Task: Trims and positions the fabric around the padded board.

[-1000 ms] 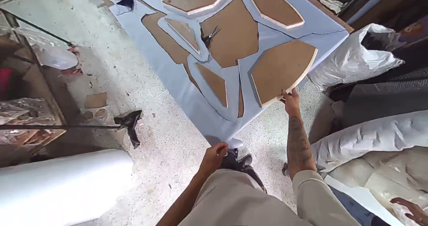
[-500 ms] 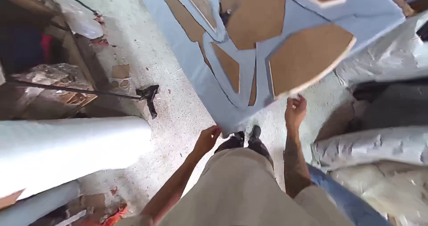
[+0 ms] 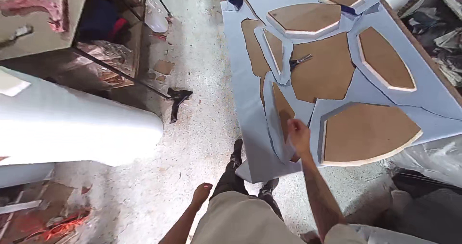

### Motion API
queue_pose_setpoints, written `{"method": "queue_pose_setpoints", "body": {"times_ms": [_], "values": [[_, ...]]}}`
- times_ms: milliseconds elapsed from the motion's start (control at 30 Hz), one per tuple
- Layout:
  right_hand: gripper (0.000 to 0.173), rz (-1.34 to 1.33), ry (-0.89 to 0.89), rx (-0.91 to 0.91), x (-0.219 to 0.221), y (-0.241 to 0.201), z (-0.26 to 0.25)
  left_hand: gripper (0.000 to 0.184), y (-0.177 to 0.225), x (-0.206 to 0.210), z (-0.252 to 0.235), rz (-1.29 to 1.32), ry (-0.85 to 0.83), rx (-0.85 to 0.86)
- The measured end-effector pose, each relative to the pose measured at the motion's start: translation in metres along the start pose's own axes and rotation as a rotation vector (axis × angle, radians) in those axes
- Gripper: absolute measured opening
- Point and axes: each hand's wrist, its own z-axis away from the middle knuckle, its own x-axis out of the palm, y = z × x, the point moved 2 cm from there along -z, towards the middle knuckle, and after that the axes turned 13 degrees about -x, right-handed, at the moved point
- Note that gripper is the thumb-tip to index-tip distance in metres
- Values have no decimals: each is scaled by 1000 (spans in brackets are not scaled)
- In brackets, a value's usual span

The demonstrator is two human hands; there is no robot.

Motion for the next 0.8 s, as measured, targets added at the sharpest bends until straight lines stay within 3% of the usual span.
{"method": "queue_pose_setpoints", "body": {"times_ms": [100, 200, 233, 267, 333, 433, 500, 567, 633, 667, 700, 733, 800], "values": [[43, 272, 38, 185, 7, 44, -129, 38, 6, -27, -38, 87, -99, -77], [60, 542, 148, 352, 30, 38, -233, 38, 29, -69, -72, 24, -205, -104], [64, 576, 105, 483, 35, 5, -266, 38, 37, -81, -77, 13, -227, -107], [64, 467, -103, 742, 34, -48, -304, 38, 48, -95, -80, 25, -232, -96], [60, 464, -61, 818, 54, -110, -343, 38, 73, -132, -84, 137, -167, -36], [56, 524, -32, 737, 73, -131, -361, 36, 99, -172, -80, 322, -51, 18], [56, 470, -32, 732, 68, -131, -362, 36, 110, -182, -77, 301, -25, 36], [46, 411, 16, 784, 47, -121, -358, 35, 133, -184, -71, 197, -1, 119], [44, 244, -34, 797, 1, -79, -356, 36, 168, -177, -57, 80, 6, 284], [43, 164, -19, 679, -28, -37, -346, 36, 188, -173, -44, 20, 8, 383], [41, 133, 261, 349, -43, 27, -321, 35, 208, -166, -27, -41, 9, 489], [39, -73, 359, 337, -64, 58, -300, 33, 226, -157, -6, -97, 4, 599], [36, -437, 483, 416, -100, 53, -236, 31, 259, -134, 42, -204, -39, 814]]}}
